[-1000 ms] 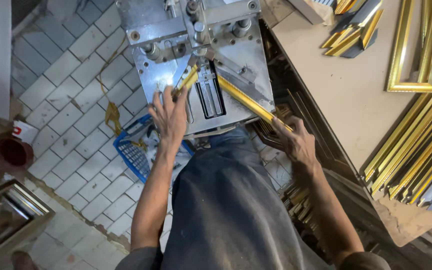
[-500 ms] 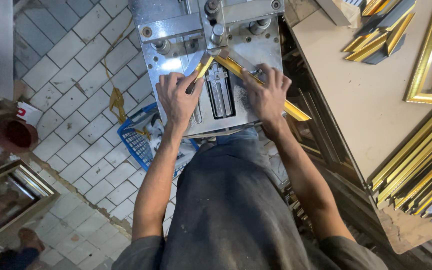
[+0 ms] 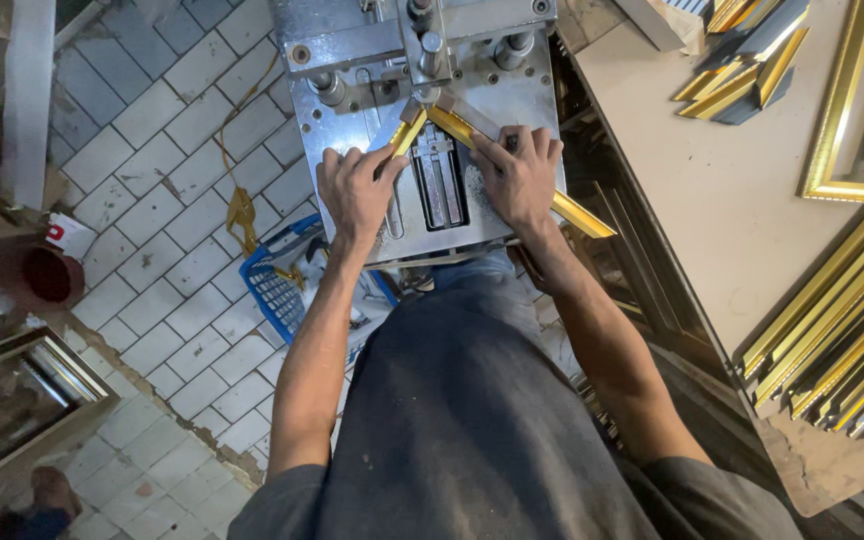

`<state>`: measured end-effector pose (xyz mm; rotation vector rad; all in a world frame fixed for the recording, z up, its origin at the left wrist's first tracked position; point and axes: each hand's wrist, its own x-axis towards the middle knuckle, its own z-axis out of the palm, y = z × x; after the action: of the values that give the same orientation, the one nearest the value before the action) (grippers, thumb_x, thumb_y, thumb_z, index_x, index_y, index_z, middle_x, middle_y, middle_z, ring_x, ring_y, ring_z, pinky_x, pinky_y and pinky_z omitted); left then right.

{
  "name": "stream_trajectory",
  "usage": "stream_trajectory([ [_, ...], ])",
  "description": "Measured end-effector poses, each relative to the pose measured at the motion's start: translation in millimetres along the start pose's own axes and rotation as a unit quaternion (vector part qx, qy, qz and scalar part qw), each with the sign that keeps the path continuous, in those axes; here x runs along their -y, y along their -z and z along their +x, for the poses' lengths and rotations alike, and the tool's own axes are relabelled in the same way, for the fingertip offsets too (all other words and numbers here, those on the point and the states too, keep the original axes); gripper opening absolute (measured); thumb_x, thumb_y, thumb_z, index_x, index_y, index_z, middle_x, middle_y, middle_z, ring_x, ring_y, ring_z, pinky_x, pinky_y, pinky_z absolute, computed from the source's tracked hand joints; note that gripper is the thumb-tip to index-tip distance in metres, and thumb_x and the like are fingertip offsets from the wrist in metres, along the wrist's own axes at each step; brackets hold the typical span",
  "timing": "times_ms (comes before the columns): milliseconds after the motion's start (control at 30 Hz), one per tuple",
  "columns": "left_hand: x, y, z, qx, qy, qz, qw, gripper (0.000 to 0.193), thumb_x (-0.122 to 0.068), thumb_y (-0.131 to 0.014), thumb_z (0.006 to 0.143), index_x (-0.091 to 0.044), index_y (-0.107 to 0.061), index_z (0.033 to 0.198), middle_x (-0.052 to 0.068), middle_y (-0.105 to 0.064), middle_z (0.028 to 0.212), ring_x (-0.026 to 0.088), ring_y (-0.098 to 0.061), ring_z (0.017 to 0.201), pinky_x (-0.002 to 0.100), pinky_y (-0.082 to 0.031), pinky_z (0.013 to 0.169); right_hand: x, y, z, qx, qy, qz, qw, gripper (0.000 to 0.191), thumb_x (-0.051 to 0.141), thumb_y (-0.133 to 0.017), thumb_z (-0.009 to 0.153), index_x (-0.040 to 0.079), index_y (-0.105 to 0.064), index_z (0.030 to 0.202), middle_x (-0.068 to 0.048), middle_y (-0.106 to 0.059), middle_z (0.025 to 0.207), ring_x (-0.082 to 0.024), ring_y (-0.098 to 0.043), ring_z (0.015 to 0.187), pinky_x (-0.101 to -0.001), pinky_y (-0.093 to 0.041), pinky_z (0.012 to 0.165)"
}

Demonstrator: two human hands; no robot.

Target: The person picks up gold picture frame molding pieces from the workbench, positions two mitered corners in a manual frame joining machine, and presses the machine to fasten the corners together. They place completed frames on the table and repeat the process with additional molding pieces.

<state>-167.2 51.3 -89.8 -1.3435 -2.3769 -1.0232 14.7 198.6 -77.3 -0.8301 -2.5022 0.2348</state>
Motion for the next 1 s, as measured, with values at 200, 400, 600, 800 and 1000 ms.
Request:
stream_trajectory([
  [200, 5.8, -3.4, -0.8, 0.001, 0.000, 0.002, 1.000, 0.027, -0.037, -0.091, 0.077, -0.017, -0.083, 0.094, -0.001, -0.058, 0.070, 0.023, -0.047, 0.072, 0.039, -0.040, 0.067, -1.8, -2.4, -0.5, 0.011, 0.007, -0.016, 1.000, 0.023, 0.030, -0.080, 0.094, 0.025, -0.077, 0.116, 0.000, -0.059, 0.105, -0.027, -0.049, 0.099, -0.0436, -0.036, 0.087],
  [400, 2.4, -6.3, -4.8, 0.024, 0.003, 0.066, 0.998, 0.028, -0.036, -0.089, 0.076, -0.023, -0.083, 0.100, -0.002, -0.054, 0.077, 0.024, -0.052, 0.080, 0.042, -0.039, 0.066, -1.4, -6.3, 0.7, 0.002, 0.021, -0.040, 0.999, 0.025, 0.029, -0.076, 0.094, 0.024, -0.076, 0.118, -0.005, -0.058, 0.107, -0.029, -0.050, 0.101, -0.0463, -0.036, 0.085],
  [600, 2.1, -11.0, -6.2, 0.028, 0.005, 0.093, 0.995, 0.028, -0.041, -0.089, 0.081, -0.023, -0.081, 0.101, -0.002, -0.053, 0.084, 0.025, -0.052, 0.084, 0.044, -0.039, 0.068, -3.2, -7.4, 0.8, 0.024, 0.009, -0.034, 0.999, 0.029, 0.030, -0.075, 0.094, 0.023, -0.072, 0.122, -0.007, -0.058, 0.111, -0.031, -0.051, 0.105, -0.0480, -0.038, 0.090],
  [800, 3.0, -4.4, -20.6, 0.025, -0.007, 0.078, 0.997, 0.024, -0.039, -0.085, 0.091, -0.022, -0.079, 0.106, 0.002, -0.057, 0.096, 0.030, -0.055, 0.100, 0.048, -0.044, 0.082, -6.6, 10.3, -10.0, 0.063, -0.018, 0.030, 0.997, 0.043, 0.029, -0.072, 0.094, 0.023, -0.066, 0.136, -0.012, -0.056, 0.133, -0.035, -0.051, 0.120, -0.0507, -0.038, 0.102],
  [1000, 2.1, 7.6, -32.1, 0.065, -0.013, -0.029, 0.997, 0.018, -0.032, -0.077, 0.091, -0.015, -0.071, 0.090, 0.007, -0.062, 0.113, 0.032, -0.054, 0.111, 0.051, -0.041, 0.091, -36.0, 94.4, -81.2, 0.182, -0.089, 0.008, 0.979, 0.058, 0.035, -0.071, 0.089, 0.025, -0.057, 0.144, -0.018, -0.046, 0.150, -0.037, -0.060, 0.109, -0.0483, -0.054, 0.081],
])
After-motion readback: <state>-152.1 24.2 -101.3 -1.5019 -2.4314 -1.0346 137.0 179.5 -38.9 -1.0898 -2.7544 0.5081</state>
